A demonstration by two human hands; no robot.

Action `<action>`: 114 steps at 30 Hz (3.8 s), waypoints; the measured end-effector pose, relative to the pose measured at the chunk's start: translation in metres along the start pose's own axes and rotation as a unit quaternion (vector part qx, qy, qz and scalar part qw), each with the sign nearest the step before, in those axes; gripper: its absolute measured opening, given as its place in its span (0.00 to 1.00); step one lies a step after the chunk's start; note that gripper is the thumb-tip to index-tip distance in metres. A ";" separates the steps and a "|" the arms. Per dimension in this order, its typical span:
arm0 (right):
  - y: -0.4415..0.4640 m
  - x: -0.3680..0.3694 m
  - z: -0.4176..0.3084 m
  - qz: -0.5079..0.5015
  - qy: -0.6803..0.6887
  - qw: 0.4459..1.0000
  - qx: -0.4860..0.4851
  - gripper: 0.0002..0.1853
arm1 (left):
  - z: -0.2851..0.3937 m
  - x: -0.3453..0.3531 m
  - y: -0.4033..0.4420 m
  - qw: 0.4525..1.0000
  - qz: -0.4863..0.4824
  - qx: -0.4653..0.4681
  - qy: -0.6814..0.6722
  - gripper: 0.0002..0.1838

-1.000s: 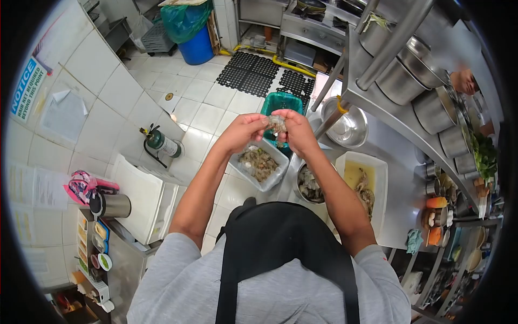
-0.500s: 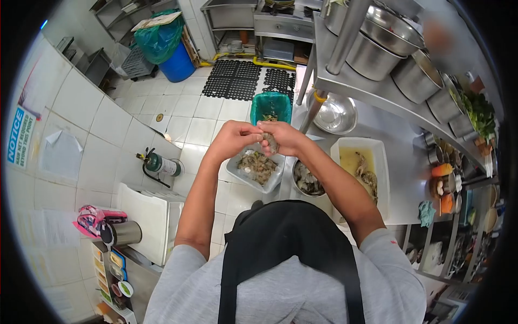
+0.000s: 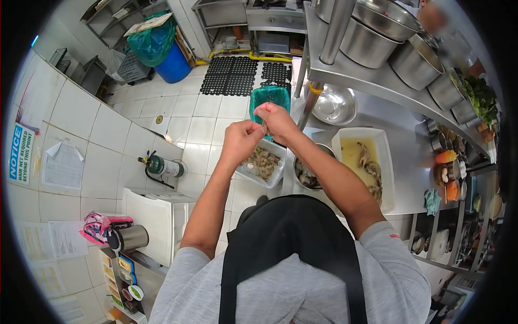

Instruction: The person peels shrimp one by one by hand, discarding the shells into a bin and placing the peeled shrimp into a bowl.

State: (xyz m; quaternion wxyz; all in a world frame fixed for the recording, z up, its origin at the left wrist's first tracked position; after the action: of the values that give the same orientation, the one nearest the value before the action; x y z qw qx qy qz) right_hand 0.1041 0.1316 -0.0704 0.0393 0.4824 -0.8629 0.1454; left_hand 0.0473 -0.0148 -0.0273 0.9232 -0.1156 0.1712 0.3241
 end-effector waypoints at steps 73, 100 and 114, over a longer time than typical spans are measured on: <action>-0.228 -0.200 0.001 0.299 -0.500 0.768 -0.268 0.16 | -0.188 0.049 0.072 0.934 -0.013 -0.118 0.336 0.23; -0.256 -0.296 0.007 0.334 -0.646 0.675 -0.129 0.14 | -0.032 0.063 0.005 0.980 -0.178 -0.083 -0.011 0.24; -0.151 -0.060 -0.063 0.109 -0.547 0.746 -0.364 0.12 | 0.004 0.084 -0.017 0.942 -0.160 -0.025 -0.293 0.18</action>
State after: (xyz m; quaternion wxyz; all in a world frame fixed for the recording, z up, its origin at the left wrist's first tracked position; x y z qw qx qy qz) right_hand 0.2589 0.1247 0.0092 -0.2830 0.3305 -0.7708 -0.4654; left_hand 0.1208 0.0203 -0.0543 0.9690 -0.0641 -0.1361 0.1957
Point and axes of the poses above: each hand's wrist, its own y-axis towards the middle knuckle, its own x-axis out of the palm, z = x × y, the point moved 2 cm from there along y, towards the middle knuckle, and after that the axes turned 5 degrees about -x, right-handed, at the moved point
